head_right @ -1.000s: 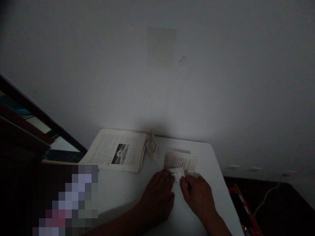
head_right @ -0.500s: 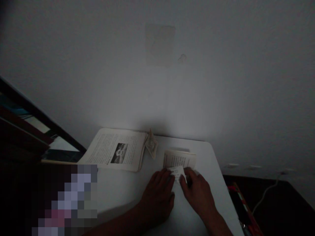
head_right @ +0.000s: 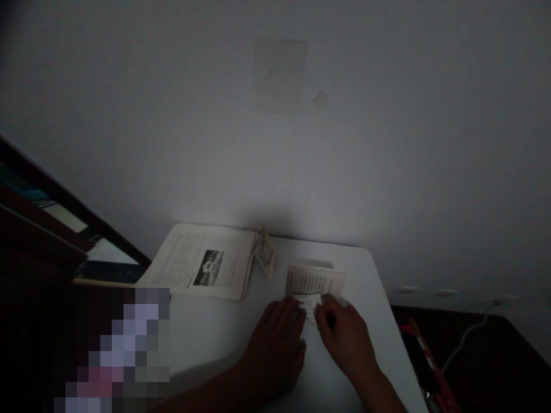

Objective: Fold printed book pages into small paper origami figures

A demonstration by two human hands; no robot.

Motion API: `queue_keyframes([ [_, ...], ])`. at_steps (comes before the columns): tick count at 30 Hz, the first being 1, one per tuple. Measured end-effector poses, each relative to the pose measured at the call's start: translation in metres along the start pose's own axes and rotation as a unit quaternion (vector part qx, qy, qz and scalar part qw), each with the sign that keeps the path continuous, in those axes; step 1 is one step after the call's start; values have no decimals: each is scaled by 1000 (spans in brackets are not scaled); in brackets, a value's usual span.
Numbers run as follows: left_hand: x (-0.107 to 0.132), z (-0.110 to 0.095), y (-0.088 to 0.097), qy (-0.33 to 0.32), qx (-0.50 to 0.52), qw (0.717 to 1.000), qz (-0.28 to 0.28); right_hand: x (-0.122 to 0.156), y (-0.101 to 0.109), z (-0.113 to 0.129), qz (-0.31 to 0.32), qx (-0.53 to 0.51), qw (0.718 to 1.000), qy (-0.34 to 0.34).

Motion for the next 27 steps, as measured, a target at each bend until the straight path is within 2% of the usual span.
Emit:
queue_keyframes([
  [7,3,-3,0,-1,9,1000,15,-1,3,4,20,2,1000,-10],
  [16,2,-1,3,1,24,1000,17,-3,3,4,-7,-44,999,1],
  [27,-2,-1,9,12,35,999,25,-3,3,4,-1,-38,999,-2],
])
Point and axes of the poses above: each hand's wrist, its own x-axis away from the middle knuckle, its own y-axis out of the back of the hand, z = x × y, the point moved 2 cm from there along -x, towards the middle knuckle, and after that the axes turned 9 degrees about -z, right-handed, at the moved point
